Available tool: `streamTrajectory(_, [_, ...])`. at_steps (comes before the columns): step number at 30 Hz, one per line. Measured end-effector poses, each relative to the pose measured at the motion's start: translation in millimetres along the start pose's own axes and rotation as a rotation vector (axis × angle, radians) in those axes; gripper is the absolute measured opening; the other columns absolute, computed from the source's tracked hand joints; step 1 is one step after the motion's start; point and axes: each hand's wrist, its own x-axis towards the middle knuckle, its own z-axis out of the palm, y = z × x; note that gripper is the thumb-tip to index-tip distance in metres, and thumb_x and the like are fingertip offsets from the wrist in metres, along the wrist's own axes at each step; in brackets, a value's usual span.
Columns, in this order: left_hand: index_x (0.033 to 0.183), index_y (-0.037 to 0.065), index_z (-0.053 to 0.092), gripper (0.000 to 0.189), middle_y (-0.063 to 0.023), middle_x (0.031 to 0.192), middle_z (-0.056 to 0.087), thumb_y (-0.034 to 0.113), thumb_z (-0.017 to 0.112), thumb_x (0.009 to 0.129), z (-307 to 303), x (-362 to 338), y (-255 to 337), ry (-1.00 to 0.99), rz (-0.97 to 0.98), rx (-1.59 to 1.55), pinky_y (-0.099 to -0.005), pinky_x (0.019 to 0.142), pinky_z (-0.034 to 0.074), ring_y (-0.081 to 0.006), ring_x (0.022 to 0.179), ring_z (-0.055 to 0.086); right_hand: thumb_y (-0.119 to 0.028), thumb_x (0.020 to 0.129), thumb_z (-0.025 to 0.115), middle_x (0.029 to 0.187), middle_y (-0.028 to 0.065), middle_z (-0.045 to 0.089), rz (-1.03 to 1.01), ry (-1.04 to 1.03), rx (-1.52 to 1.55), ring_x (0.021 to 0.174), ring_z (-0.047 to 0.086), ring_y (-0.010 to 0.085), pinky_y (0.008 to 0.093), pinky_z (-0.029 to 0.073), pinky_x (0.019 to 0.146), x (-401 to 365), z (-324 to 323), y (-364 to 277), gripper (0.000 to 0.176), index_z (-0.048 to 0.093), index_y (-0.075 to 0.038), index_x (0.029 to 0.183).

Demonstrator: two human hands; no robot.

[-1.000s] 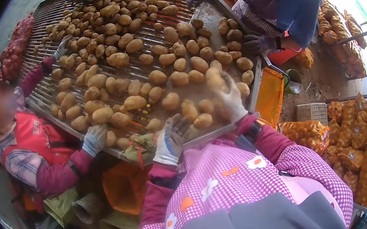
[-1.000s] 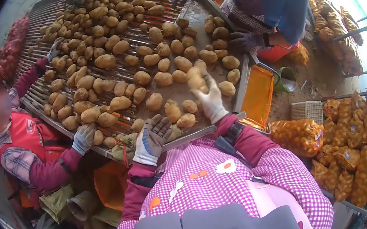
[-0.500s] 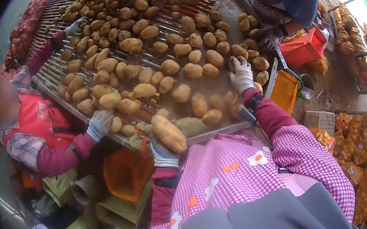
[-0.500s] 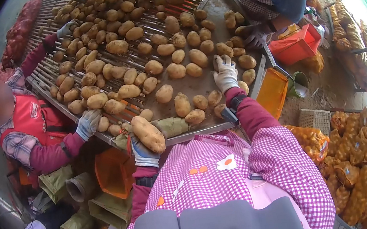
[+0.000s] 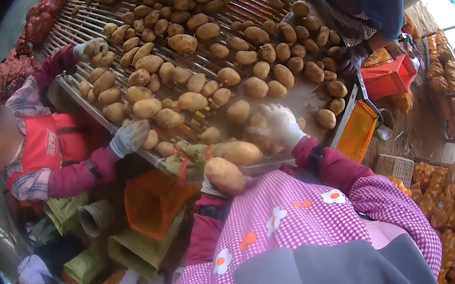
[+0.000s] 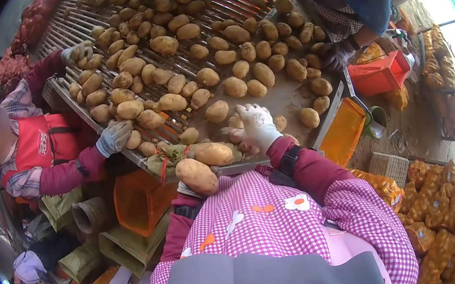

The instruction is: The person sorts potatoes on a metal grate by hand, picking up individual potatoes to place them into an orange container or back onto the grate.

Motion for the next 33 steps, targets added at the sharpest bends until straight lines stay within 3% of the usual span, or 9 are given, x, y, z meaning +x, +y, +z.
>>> streamTrajectory(3, [0.138, 0.01, 0.056, 0.054, -0.0093, 0.105, 0.068, 0.053, 0.048, 0.105, -5.2, -20.6, -19.4, -0.04, -0.01, 0.227, -0.0438, 0.079, 0.052, -0.0269, 0.081, 0.063, -0.058, 0.079, 0.079, 0.116, 0.0215, 0.07, 0.037, -0.22, -0.307, 0.112, 0.066, 0.0389, 0.0503, 0.048, 0.101, 10.1, 32.2, 0.5, 0.076, 0.061, -0.003, 0.129])
streamTrajectory(6, [0.137, 0.009, 0.057, 0.054, -0.0094, 0.104, 0.068, 0.052, 0.047, 0.106, -12.4, -31.4, -12.0, -0.023, -0.032, 0.194, -0.0436, 0.079, 0.053, -0.0276, 0.082, 0.063, -0.049, 0.077, 0.08, 0.123, 0.0236, 0.067, 0.109, -0.245, -0.237, 0.115, 0.066, 0.0407, 0.0511, 0.05, 0.1, 19.9, 53.4, -4.6, 0.079, 0.055, -0.003, 0.137])
streamTrajectory(11, [0.12, 0.004, 0.065, 0.038, -0.0127, 0.107, 0.07, 0.027, 0.06, 0.09, -80.4, 13.6, 146.3, 0.305, 0.051, 0.211, -0.0447, 0.085, 0.056, -0.0322, 0.094, 0.067, -0.027, 0.077, 0.077, 0.13, 0.027, 0.065, -0.001, -0.094, 0.236, 0.113, 0.068, 0.0395, 0.0465, 0.055, 0.1, 26.8, 70.0, 37.7, 0.09, 0.041, -0.003, 0.155])
streamTrajectory(13, [0.123, 0.004, 0.062, 0.04, -0.013, 0.109, 0.069, 0.03, 0.057, 0.093, -93.4, 12.7, 156.4, 0.354, -0.016, -0.028, -0.045, 0.088, 0.056, -0.0316, 0.097, 0.067, -0.02, 0.08, 0.077, 0.131, 0.019, 0.065, 0.289, -0.39, 1.038, 0.111, 0.068, 0.0338, 0.0447, 0.055, 0.1, 27.1, 48.7, 37.6, 0.084, 0.042, -0.005, 0.155])
streamTrajectory(16, [0.128, 0.004, 0.059, 0.042, -0.0135, 0.114, 0.067, 0.034, 0.053, 0.099, -99.5, 10.5, 151.7, 0.416, -0.264, -1.056, -0.0455, 0.092, 0.055, -0.0309, 0.1, 0.066, -0.015, 0.083, 0.077, 0.133, 0.0123, 0.061, 0.206, -0.51, 1.574, 0.113, 0.065, 0.0285, 0.0445, 0.053, 0.102, 12.7, 2.8, -2.6, 0.079, 0.043, -0.007, 0.154])
streamTrajectory(19, [0.133, 0.003, 0.055, 0.045, -0.0139, 0.118, 0.066, 0.038, 0.049, 0.104, -114.2, 12.2, 154.8, 0.444, -0.402, -1.638, -0.0459, 0.097, 0.055, -0.0301, 0.104, 0.066, -0.014, 0.083, 0.077, 0.136, 0.012, 0.059, 0.123, -0.555, 1.667, 0.119, 0.063, 0.0282, 0.0446, 0.05, 0.107, 4.6, -3.0, -40.3, 0.077, 0.044, -0.007, 0.153])
streamTrajectory(24, [0.134, 0.002, 0.055, 0.049, -0.0156, 0.12, 0.065, 0.043, 0.049, 0.107, -110.9, 15.3, 176.9, 0.498, -0.371, -1.628, -0.0484, 0.101, 0.055, -0.031, 0.108, 0.066, -0.019, 0.092, 0.074, 0.146, 0.0128, 0.057, 0.216, -0.691, 1.897, 0.132, 0.058, 0.0267, 0.0425, 0.044, 0.117, -2.3, 27.4, -66.3, 0.074, 0.041, -0.004, 0.157])
streamTrajectory(30, [0.133, 0.004, 0.056, 0.048, -0.0121, 0.118, 0.065, 0.042, 0.05, 0.105, -93.1, -16.5, 136.1, 0.41, -0.311, -1.744, -0.0434, 0.095, 0.055, -0.0272, 0.107, 0.065, -0.037, 0.103, 0.062, 0.156, 0.0152, 0.05, -0.31, -0.534, 1.105, 0.141, 0.052, 0.0299, 0.0402, 0.044, 0.116, -2.1, 82.7, -125.1, 0.071, 0.036, -0.003, 0.16])
streamTrajectory(33, [0.133, 0.005, 0.057, 0.05, -0.012, 0.118, 0.065, 0.045, 0.051, 0.103, -94.1, -50.6, 119.0, 0.453, -0.326, -1.835, -0.044, 0.092, 0.055, -0.0276, 0.106, 0.065, -0.04, 0.105, 0.057, 0.161, 0.0188, 0.044, -0.366, -0.652, 0.877, 0.148, 0.044, 0.0337, 0.0418, 0.037, 0.121, -6.8, 83.7, -172.1, 0.069, 0.038, -0.002, 0.159])
